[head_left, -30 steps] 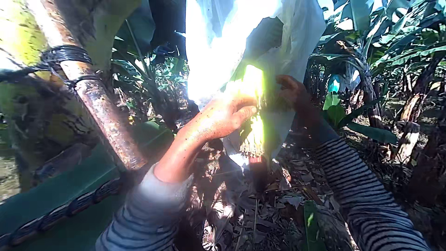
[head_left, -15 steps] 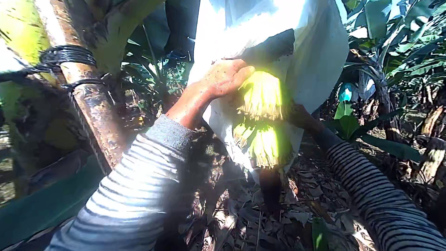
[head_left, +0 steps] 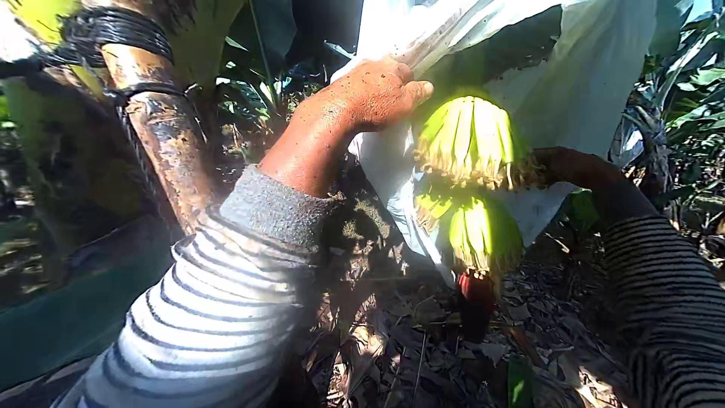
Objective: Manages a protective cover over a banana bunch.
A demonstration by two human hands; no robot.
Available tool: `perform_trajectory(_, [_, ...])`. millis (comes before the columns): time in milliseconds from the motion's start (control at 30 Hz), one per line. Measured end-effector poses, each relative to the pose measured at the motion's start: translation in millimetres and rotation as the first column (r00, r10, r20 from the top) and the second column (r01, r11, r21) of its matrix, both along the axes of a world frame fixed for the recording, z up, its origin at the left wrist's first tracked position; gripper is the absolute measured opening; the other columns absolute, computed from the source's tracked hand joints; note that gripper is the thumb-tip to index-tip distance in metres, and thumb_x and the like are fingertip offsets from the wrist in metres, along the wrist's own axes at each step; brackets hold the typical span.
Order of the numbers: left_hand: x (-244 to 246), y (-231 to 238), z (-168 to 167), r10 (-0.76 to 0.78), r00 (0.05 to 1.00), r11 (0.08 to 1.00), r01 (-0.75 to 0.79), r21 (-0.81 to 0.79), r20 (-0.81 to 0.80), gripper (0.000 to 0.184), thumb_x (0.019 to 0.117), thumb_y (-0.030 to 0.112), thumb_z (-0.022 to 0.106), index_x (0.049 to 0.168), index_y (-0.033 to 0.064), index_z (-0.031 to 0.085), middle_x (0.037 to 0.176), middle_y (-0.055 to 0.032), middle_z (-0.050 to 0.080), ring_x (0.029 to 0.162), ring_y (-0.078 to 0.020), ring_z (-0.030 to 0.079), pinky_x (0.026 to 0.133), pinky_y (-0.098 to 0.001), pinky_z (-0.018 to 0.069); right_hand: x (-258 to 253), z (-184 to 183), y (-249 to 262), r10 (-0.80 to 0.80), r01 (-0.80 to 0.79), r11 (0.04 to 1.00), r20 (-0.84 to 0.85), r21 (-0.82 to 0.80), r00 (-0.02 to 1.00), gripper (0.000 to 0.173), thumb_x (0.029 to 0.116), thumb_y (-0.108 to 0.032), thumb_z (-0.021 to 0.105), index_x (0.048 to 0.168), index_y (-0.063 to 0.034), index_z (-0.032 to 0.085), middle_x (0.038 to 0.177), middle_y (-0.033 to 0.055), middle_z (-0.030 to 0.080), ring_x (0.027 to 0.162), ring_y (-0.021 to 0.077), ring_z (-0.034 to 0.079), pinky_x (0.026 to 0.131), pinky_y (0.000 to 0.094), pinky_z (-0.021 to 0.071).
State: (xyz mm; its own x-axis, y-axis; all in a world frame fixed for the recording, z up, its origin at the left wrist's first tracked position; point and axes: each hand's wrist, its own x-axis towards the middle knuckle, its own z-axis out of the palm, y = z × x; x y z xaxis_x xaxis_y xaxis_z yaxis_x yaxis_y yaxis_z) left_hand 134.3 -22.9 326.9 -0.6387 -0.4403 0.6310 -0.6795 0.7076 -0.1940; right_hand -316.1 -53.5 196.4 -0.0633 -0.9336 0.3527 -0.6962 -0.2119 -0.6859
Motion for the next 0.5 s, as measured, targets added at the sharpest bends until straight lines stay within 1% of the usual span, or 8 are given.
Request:
perform_trajectory(67, [-9.1,0.2,-4.4,0.014,1.0,0.998,-0.013,0.063,-0.01,0.057,0.1071,0.054,0.038,0.127,0.0091,0.067,0.119,-0.0162,0.068,0.115,-0.0333,0.064,0.096,-0.0617,0.0465,-0.5,-2.4,11.6,-0.066,0.077,0.983,0.072,-0.164,0.995,0.032,0.1045,-0.004,0.052,0.134,-0.0103,0.062,0.112,0.0118,0.069,0.086,0.0187,0.065,0.074,0.0399,0.0555])
perform_trajectory(100, [-12.8,-0.3,-7.7,0.007,1.0,0.997,-0.005,0.081,-0.022,0.057,0.106,0.056,0.039,0.125,0.0095,0.067,0.115,-0.0155,0.069,0.112,-0.0323,0.065,0.094,-0.061,0.0471,7.6,-3.9,19.8,-0.093,0.118,0.96,0.107,-0.252,0.99,0.025,0.1043,-0.009,0.053,0.125,-0.0098,0.067,0.101,0.0084,0.069,0.079,0.0147,0.063,0.07,0.0369,0.055])
perform_trajectory(133, [-15.4,-0.3,-10.3,0.0,1.0,0.995,0.004,0.101,-0.031,0.058,0.1054,0.057,0.04,0.12,0.0091,0.068,0.109,-0.015,0.069,0.107,-0.0316,0.065,0.091,-0.0603,0.0477,17.3,-5.5,30.2,-0.113,0.153,0.931,0.139,-0.331,0.984,0.02,0.104,-0.014,0.054,0.117,-0.0085,0.069,0.092,0.0062,0.068,0.074,0.0126,0.061,0.067,0.0354,0.054])
perform_trajectory(200, [-17.8,0.4,-15.3,-0.013,0.999,0.99,0.019,0.137,-0.048,0.061,0.1042,0.061,0.039,0.109,0.0093,0.071,0.099,-0.0129,0.069,0.098,-0.0294,0.066,0.084,-0.0581,0.0491,40.9,-12.0,58.0,-0.188,0.26,0.836,0.193,-0.483,0.963,0.03,0.1059,-0.03,0.053,0.108,-0.0065,0.071,0.087,0.0053,0.068,0.07,0.012,0.061,0.064,0.0367,0.0537])
perform_trajectory(267, [-20.3,7.9,-22.4,-0.017,0.996,0.981,0.032,0.189,-0.084,0.066,0.1026,0.067,0.036,0.099,0.0113,0.072,0.089,-0.0101,0.068,0.088,-0.0265,0.066,0.077,-0.0559,0.0494,71.5,-18.5,93.0,-0.245,0.342,0.705,0.239,-0.622,0.94,0.046,0.1071,-0.043,0.048,0.106,-0.0039,0.072,0.097,0.0068,0.074,0.081,0.0149,0.072,0.076,0.0414,0.0609])
perform_trajectory(333, [-27.2,25.2,-29.7,0.005,0.993,0.945,0.033,0.325,-0.116,0.073,0.1002,0.073,0.032,0.092,0.0109,0.071,0.08,-0.0081,0.067,0.076,-0.0228,0.065,0.069,-0.0502,0.0506,98.2,-23.0,122.9,-0.271,0.335,0.623,0.207,-0.707,0.94,0.055,0.1065,-0.052,0.042,0.107,-0.0047,0.07,0.098,0.0079,0.075,0.08,0.0185,0.074,0.071,0.0428,0.0629])
perform_trajectory(433, [-40.4,31.9,-43.8,-0.034,0.987,0.792,0.122,0.598,-0.157,0.081,0.093,0.08,0.039,0.114,0.0059,0.065,0.088,-0.0108,0.069,0.077,-0.0224,0.07,0.068,-0.0447,0.0605,127.0,-18.2,150.7,-0.194,0.206,0.796,0.084,-0.569,0.978,0.077,0.0949,-0.079,0.035,0.127,-0.0157,0.065,0.094,0.0064,0.075,0.066,0.0237,0.073,0.053,0.0438,0.0623])
perform_trajectory(500, [-50.6,29.2,-57.8,-0.026,0.954,0.699,0.232,0.677,-0.3,0.088,0.0861,0.077,0.059,0.133,0.0031,0.053,0.096,-0.0142,0.071,0.08,-0.0244,0.073,0.069,-0.0453,0.0627,144.0,-9.4,153.6,-0.062,0.073,0.905,0.039,-0.42,0.997,0.084,0.0857,-0.082,0.052,0.142,-0.0195,0.053,0.097,0.0082,0.074,0.066,0.0268,0.074,0.051,0.0446,0.0637])
